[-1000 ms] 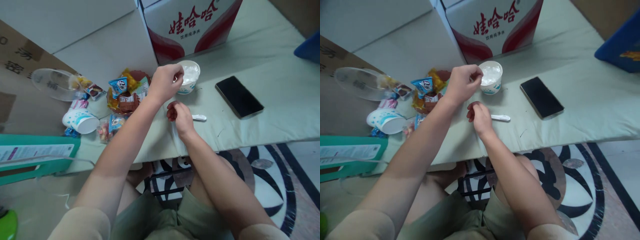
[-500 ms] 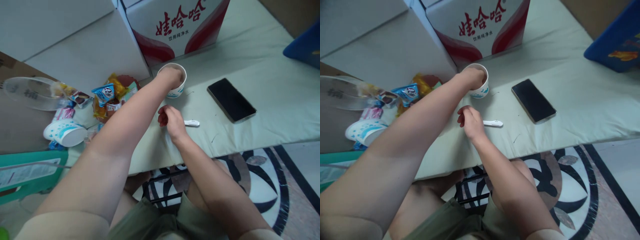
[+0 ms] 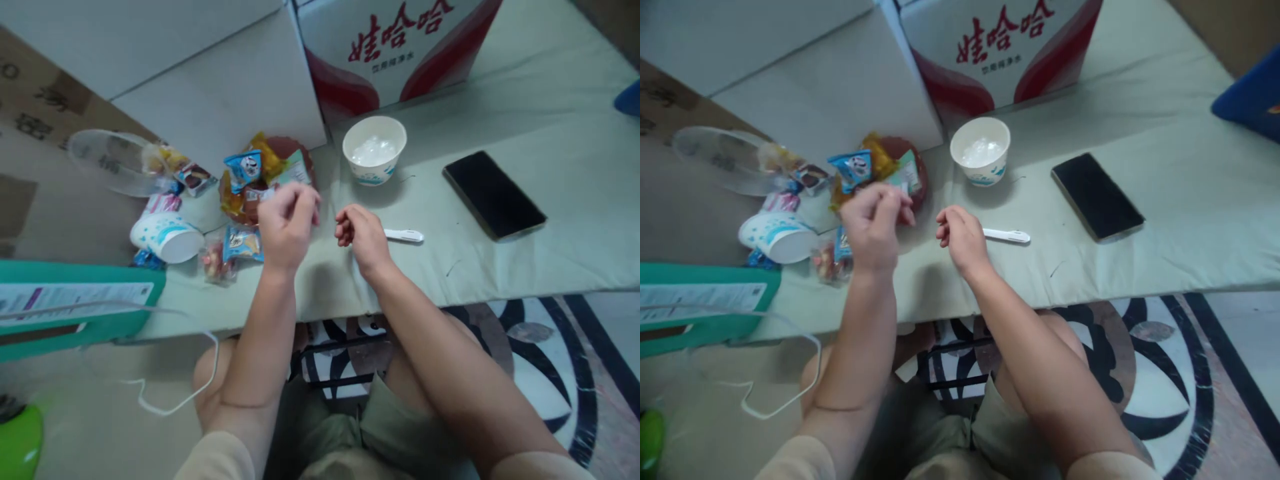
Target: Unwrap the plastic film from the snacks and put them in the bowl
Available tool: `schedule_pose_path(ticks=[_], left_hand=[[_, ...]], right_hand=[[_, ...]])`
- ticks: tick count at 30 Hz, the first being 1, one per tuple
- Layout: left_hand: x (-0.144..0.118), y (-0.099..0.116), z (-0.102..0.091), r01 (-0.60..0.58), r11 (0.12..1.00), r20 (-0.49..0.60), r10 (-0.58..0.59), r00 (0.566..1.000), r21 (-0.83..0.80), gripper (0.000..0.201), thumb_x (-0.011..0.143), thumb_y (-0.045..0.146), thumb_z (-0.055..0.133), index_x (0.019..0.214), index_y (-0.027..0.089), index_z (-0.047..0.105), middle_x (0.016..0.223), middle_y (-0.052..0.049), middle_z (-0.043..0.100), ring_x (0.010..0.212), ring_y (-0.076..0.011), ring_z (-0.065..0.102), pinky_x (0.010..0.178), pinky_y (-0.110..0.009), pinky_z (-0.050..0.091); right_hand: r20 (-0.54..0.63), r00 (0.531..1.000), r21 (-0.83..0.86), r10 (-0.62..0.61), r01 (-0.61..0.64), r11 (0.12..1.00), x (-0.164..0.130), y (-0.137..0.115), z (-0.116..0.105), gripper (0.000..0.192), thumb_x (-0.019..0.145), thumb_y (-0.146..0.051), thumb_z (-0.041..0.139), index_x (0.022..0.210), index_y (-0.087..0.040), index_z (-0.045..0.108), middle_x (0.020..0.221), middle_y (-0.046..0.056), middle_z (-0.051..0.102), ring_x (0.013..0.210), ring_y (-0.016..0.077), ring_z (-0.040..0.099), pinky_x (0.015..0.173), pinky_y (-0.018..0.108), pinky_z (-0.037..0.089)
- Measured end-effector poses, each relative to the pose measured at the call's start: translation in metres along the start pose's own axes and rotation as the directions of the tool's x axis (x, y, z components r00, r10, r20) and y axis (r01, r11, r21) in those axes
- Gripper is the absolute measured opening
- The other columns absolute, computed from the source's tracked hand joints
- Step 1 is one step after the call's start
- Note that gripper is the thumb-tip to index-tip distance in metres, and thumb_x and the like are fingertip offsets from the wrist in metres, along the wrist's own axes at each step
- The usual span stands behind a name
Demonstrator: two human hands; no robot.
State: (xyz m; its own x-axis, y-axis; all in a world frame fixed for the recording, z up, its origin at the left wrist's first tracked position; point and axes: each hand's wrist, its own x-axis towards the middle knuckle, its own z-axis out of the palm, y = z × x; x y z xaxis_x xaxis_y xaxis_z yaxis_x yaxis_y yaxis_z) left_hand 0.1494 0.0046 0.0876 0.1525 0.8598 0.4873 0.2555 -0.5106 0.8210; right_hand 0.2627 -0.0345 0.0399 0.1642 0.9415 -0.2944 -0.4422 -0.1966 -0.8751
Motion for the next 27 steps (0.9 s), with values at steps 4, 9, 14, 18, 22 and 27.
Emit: schedule_pose_path(ticks=[4, 9, 14, 18, 22, 27], left_hand=[[-0.062, -0.031, -0.053, 0.194, 0.892, -0.113, -0.162, 0.98, 0.407, 0.018, 0.087, 0.025, 0.058, 0.07, 0.02, 0.063, 0.061, 0.001, 0.059, 0.058, -0.0131, 0.055, 0.061, -0.026, 0.046], [-0.074, -0.053, -0.113, 0.307, 0.463, -0.177, -0.303, 0.936, 0.832, 0.042, 0.079, 0.033, 0.073, 0.12, 0.021, 0.072, 0.138, -0.017, 0.061, 0.133, -0.0366, 0.055, 0.116, -0.05, 0.04], [-0.08, -0.055, -0.131, 0.265, 0.392, -0.077, -0.434, 0.898, 0.881, 0.06, 0.079, 0.03, 0.072, 0.138, 0.026, 0.063, 0.147, -0.014, 0.058, 0.142, -0.039, 0.045, 0.121, -0.055, 0.033], [-0.083, -0.053, -0.143, 0.306, 0.55, -0.12, -0.348, 0.93, 0.777, 0.054, 0.073, 0.023, 0.072, 0.127, 0.028, 0.067, 0.132, -0.011, 0.068, 0.134, -0.0391, 0.051, 0.12, -0.058, 0.031], [-0.089, -0.061, -0.161, 0.319, 0.803, -0.161, -0.276, 0.948, 0.504, 0.052, 0.071, 0.024, 0.066, 0.123, 0.023, 0.063, 0.122, -0.011, 0.07, 0.12, -0.0338, 0.061, 0.112, -0.051, 0.041], [-0.094, -0.06, -0.17, 0.46, 0.868, -0.076, -0.48, 0.874, -0.186, 0.043, 0.076, 0.048, 0.057, 0.114, 0.027, 0.061, 0.104, -0.007, 0.068, 0.095, -0.0243, 0.068, 0.082, -0.038, 0.054]], right_hand=[[0.052, 0.998, -0.11, -0.022, 0.028, 0.994, -0.012, 0.018, 0.01, 0.023, 0.091, -0.025, 0.045, 0.071, -0.021, 0.056, 0.053, -0.005, 0.056, 0.047, 0.0083, 0.047, 0.051, 0.021, 0.039], [0.151, 0.987, -0.25, -0.054, 0.091, 0.964, -0.02, 0.043, 0.03, 0.027, 0.093, -0.04, 0.051, 0.075, -0.022, 0.057, 0.056, -0.004, 0.058, 0.049, 0.0094, 0.05, 0.053, 0.023, 0.04], [0.248, 0.966, -0.359, -0.066, 0.155, 0.92, -0.023, 0.061, 0.053, 0.034, 0.093, -0.052, 0.052, 0.078, -0.022, 0.059, 0.06, -0.004, 0.059, 0.054, 0.0099, 0.052, 0.056, 0.024, 0.04], [0.3, 0.953, -0.403, -0.046, 0.17, 0.899, -0.03, 0.066, 0.065, 0.035, 0.096, -0.052, 0.05, 0.081, -0.021, 0.06, 0.062, -0.003, 0.059, 0.057, 0.0108, 0.053, 0.059, 0.026, 0.04], [0.321, 0.947, -0.428, -0.031, 0.174, 0.887, -0.037, 0.07, 0.067, 0.036, 0.097, -0.052, 0.048, 0.082, -0.021, 0.06, 0.063, -0.003, 0.059, 0.058, 0.0117, 0.054, 0.06, 0.026, 0.041], [0.349, 0.933, -0.37, -0.09, 0.226, 0.901, -0.037, 0.074, 0.06, 0.038, 0.094, -0.059, 0.051, 0.093, -0.023, 0.058, 0.074, -0.002, 0.061, 0.061, 0.0116, 0.055, 0.062, 0.027, 0.044]])
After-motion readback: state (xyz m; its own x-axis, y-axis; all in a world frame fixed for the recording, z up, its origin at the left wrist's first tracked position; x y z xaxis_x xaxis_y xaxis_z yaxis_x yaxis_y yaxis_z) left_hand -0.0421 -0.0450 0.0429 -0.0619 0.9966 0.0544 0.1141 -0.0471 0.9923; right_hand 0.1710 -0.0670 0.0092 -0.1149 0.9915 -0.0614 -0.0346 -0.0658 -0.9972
